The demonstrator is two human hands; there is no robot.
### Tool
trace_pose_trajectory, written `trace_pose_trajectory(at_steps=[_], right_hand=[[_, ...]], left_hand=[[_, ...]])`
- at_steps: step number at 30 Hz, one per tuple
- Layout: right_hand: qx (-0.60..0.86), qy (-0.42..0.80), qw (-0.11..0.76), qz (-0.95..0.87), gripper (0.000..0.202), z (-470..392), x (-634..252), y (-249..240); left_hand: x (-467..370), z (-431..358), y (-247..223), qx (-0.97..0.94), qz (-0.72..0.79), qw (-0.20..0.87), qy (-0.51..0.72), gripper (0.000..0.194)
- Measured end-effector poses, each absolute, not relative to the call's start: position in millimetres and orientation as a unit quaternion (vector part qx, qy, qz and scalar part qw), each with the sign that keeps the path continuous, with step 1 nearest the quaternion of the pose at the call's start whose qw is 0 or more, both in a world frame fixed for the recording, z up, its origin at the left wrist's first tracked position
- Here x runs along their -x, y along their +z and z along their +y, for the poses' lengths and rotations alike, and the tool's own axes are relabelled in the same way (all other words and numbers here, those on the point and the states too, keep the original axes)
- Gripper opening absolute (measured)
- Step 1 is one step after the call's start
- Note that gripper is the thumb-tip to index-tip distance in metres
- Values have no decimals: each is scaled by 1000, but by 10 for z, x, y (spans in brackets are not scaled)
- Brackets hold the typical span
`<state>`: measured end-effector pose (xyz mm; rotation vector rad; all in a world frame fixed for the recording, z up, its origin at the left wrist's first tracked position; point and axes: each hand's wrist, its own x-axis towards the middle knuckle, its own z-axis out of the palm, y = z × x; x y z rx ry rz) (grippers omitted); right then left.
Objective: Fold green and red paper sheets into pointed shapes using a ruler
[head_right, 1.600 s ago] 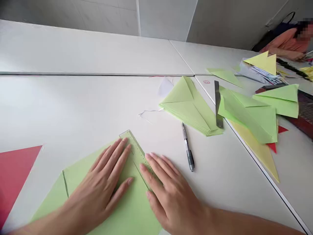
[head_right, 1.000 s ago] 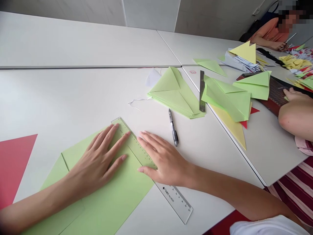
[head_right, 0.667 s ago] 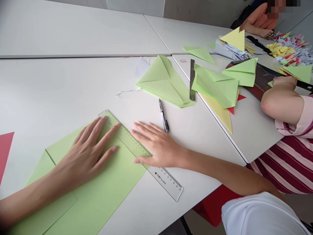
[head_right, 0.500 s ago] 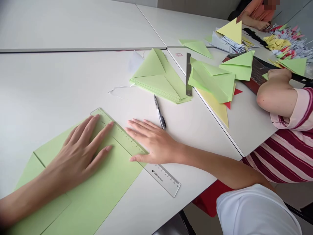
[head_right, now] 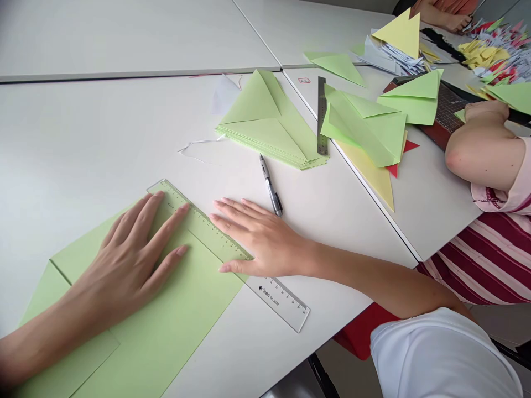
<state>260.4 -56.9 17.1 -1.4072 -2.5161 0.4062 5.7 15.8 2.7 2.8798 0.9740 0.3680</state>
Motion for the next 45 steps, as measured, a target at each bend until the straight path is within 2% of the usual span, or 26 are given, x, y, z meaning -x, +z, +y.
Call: trace_pose_trajectory(at_steps=[13, 16, 18, 20, 24, 27, 29, 31, 36, 39, 42, 45], right_hand=[[472, 151, 105, -862, 81, -546, -2611, 197], [474, 140, 174, -852, 67, -493, -2695, 261], [526, 88, 249, -808, 53, -439, -2796, 298], [604, 10, 287, -744, 45, -386, -2907, 298], [704, -31, 216, -676, 55, -301, -3051, 205], [708, 2, 173, -685, 59, -232, -3079, 160], [685, 28, 178, -706, 58, -191, -3089, 167], [663, 59, 215, -714, 54, -177, -3100, 199], [596, 139, 373, -698, 39, -281, -3089, 330], [559, 158, 397, -710, 32, -333, -3032, 385], [555, 114, 388, -727, 16, -341, -2931, 373], [541, 149, 447, -696, 28, -366, -2796, 316]], left_hand=[[-70, 126, 92, -949, 296, 45, 103, 56], [-69, 126, 107, -949, 296, 43, 99, 56], [-70, 130, 107, -948, 296, 47, 102, 56], [-74, 136, 104, -946, 298, 55, 112, 55], [-91, 148, 102, -944, 300, 72, 120, 54], [-101, 150, 105, -943, 301, 78, 120, 54], [-103, 149, 105, -941, 304, 80, 123, 54], [-101, 146, 104, -941, 306, 76, 123, 54], [-82, 144, 98, -943, 302, 63, 124, 55], [-72, 143, 88, -943, 301, 62, 127, 56], [-69, 142, 78, -943, 303, 57, 125, 56], [-71, 142, 78, -941, 307, 60, 125, 57]])
